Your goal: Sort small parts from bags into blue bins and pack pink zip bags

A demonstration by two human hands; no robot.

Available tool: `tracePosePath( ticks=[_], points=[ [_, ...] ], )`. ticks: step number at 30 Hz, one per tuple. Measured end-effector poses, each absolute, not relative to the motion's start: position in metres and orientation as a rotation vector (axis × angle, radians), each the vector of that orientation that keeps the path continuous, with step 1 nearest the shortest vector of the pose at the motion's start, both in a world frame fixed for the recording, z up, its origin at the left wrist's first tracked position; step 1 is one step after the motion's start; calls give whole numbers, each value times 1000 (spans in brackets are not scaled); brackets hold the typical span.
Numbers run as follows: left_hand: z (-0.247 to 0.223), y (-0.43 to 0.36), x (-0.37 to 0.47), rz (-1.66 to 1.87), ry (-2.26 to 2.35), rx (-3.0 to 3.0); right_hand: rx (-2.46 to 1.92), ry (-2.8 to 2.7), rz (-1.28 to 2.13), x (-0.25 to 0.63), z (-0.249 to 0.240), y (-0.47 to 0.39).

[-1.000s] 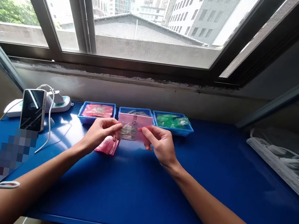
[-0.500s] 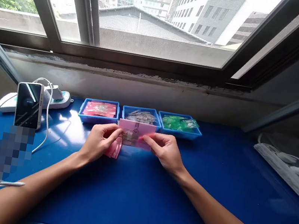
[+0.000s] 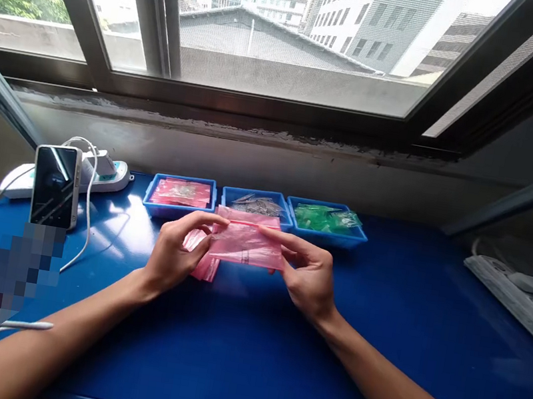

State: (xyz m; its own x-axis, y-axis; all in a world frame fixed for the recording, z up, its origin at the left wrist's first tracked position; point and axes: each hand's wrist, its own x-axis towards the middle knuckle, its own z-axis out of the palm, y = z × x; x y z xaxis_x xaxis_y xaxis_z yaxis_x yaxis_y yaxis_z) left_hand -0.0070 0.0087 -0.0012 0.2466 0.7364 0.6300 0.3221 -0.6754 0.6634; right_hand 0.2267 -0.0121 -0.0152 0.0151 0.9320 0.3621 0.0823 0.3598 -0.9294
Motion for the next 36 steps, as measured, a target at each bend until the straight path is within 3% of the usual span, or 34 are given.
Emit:
tracePosePath(
  ticks=[7,24,36],
  points=[
    [-3,8,-9,1478,957,2205,-967,-1402,830,226,-9,-15],
    [9,2,-1,1043,1093,1571,-1241,-1401,1020,224,3,-14],
    [4,4,-4,1310,1038,1841,-1068,-1373,916,223,-6,-16]
  ],
)
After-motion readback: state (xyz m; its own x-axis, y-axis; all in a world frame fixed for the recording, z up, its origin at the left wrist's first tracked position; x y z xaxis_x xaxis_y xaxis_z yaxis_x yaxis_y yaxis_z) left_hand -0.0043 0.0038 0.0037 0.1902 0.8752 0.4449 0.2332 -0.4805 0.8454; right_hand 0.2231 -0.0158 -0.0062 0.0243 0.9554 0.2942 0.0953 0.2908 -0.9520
